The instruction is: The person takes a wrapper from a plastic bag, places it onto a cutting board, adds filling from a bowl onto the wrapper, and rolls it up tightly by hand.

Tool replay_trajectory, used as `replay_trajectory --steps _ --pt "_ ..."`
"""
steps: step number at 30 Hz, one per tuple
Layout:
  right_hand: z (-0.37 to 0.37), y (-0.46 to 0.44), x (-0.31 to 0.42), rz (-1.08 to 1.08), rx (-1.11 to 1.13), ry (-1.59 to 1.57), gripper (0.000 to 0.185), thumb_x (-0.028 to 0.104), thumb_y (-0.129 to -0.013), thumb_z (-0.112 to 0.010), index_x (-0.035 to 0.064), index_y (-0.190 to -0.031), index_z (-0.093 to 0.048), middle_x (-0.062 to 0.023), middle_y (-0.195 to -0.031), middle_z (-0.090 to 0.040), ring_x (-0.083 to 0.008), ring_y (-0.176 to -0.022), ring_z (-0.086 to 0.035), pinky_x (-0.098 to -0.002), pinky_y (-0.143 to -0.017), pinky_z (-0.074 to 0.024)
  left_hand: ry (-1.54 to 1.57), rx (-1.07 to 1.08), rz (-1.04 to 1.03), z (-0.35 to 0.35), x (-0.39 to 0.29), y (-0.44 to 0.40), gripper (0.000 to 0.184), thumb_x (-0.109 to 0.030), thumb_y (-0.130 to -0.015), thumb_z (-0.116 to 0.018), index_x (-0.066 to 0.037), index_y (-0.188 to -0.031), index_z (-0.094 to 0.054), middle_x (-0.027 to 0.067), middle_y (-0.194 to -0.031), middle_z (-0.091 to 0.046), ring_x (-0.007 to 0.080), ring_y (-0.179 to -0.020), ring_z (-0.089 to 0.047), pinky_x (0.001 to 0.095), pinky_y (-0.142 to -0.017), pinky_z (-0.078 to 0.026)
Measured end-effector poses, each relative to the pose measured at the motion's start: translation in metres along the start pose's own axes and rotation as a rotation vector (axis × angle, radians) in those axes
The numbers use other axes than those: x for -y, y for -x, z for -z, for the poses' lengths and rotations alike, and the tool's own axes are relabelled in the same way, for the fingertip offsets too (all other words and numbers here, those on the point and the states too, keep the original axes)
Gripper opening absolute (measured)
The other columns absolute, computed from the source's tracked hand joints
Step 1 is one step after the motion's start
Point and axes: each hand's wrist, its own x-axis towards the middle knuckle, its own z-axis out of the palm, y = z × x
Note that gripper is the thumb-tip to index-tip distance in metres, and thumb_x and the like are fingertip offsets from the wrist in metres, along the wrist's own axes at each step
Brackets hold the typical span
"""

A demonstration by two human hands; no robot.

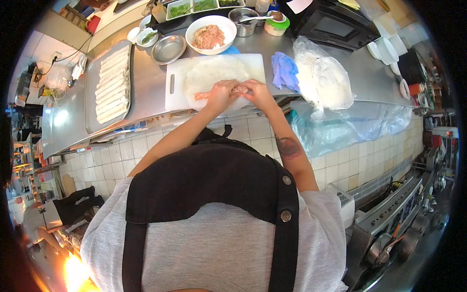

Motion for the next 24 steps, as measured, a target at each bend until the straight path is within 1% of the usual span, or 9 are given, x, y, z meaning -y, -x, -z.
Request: replay_trajectory --steps 2,4,6,9,12,14,17,19,24 --pt "0.002 0.003 0.01 -0.05 -0.138 -0.092 0.026 0.006 -0.07 -0.071 0.0026 -0.096 -0.067 -0.0126 -0.091 -0.065 -0.028 -0.081 -0.063 -0.0339 -0.07 -0.0507 -0.011 0.035 0.004 0.001 -0.009 -0.005 0.025 -0.007 -0.066 -0.069 -0.004 -0.091 -0.067 0.0127 -0.09 -0.067 0.0309 -0.086 -0.062 0.0396 -0.078 -0.048" --pt "0.006 0.005 0.003 -0.037 -0.093 -0.017 0.025 0.007 -0.071 -0.071 0.0029 -0.095 -0.067 -0.0125 -0.091 -0.065 -0.0282 -0.081 -0.063 -0.0341 -0.071 -0.0505 -0.019 0.068 0.016 -0.003 -0.009 -0.005 0.024 -0.008 -0.067 -0.069 -0.005 -0.091 -0.067 0.0121 -0.092 -0.067 0.0306 -0.087 -0.062 0.0399 -0.078 -0.047" --pt "0.006 0.008 0.0 -0.025 -0.048 0.06 0.023 0.007 -0.071 -0.07 0.0032 -0.093 -0.068 -0.0124 -0.091 -0.065 -0.0283 -0.082 -0.063 -0.0342 -0.071 -0.0503 -0.001 0.123 0.013 -0.008 -0.006 -0.005 0.017 -0.012 -0.071 -0.067 -0.006 -0.087 -0.067 0.0105 -0.089 -0.067 0.0291 -0.085 -0.062 0.0397 -0.077 -0.045" --pt "-0.001 0.007 -0.002 -0.044 -0.057 0.088 0.02 0.008 -0.072 -0.069 0.0032 -0.091 -0.067 -0.0121 -0.088 -0.064 -0.0297 -0.081 -0.062 -0.0354 -0.071 -0.0497 -0.061 0.132 0.024 -0.009 -0.004 -0.004 0.013 -0.013 -0.074 -0.066 -0.007 -0.085 -0.067 0.0087 -0.086 -0.067 0.0275 -0.084 -0.062 0.0392 -0.077 -0.044" --pt "-0.004 0.005 -0.005 0.05 -0.096 0.188 0.019 0.008 -0.072 -0.068 0.0029 -0.09 -0.067 -0.0115 -0.084 -0.062 -0.0303 -0.08 -0.06 -0.0366 -0.071 -0.0491 -0.086 0.124 0.042 -0.011 -0.003 -0.002 0.011 -0.013 -0.074 -0.066 -0.008 -0.083 -0.068 0.0076 -0.083 -0.067 0.0266 -0.082 -0.061 0.0402 -0.079 -0.043" --pt "-0.001 0.003 -0.002 0.028 -0.047 0.196 0.017 0.008 -0.073 -0.067 0.0023 -0.089 -0.067 -0.0118 -0.082 -0.061 -0.0309 -0.079 -0.06 -0.037 -0.071 -0.0488 -0.081 0.089 0.035 -0.012 -0.002 0.001 0.011 -0.013 -0.073 -0.066 -0.008 -0.083 -0.068 0.0076 -0.082 -0.067 0.0265 -0.082 -0.061 0.0404 -0.079 -0.043" --pt "0.008 0.003 0.003 -0.064 -0.001 0.113 0.021 0.011 -0.073 -0.07 0.0025 -0.092 -0.068 -0.0129 -0.083 -0.061 -0.0307 -0.082 -0.06 -0.036 -0.072 -0.0488 -0.07 0.05 0.046 -0.005 -0.002 0.007 0.013 -0.013 -0.072 -0.067 -0.008 -0.084 -0.069 0.0079 -0.081 -0.067 0.0263 -0.081 -0.061 0.0405 -0.081 -0.042" --pt "0.017 0.002 0.008 -0.044 0.027 0.108 0.024 0.012 -0.072 -0.071 0.003 -0.094 -0.068 -0.0136 -0.085 -0.062 -0.0305 -0.083 -0.061 -0.0355 -0.073 -0.0488 -0.063 0.047 0.062 0.001 0.001 0.007 0.014 -0.013 -0.071 -0.067 -0.009 -0.085 -0.069 0.0083 -0.08 -0.067 0.0263 -0.081 -0.061 0.0403 -0.081 -0.042" --pt "0.018 -0.001 0.004 -0.021 0.062 0.057 0.027 0.015 -0.072 -0.073 0.0043 -0.096 -0.069 -0.0138 -0.088 -0.064 -0.0297 -0.083 -0.062 -0.0345 -0.073 -0.0494 -0.111 0.169 0.068 0.008 -0.003 0.001 0.018 -0.015 -0.07 -0.07 -0.009 -0.087 -0.07 0.0095 -0.082 -0.067 0.0262 -0.083 -0.062 0.0386 -0.083 -0.042"
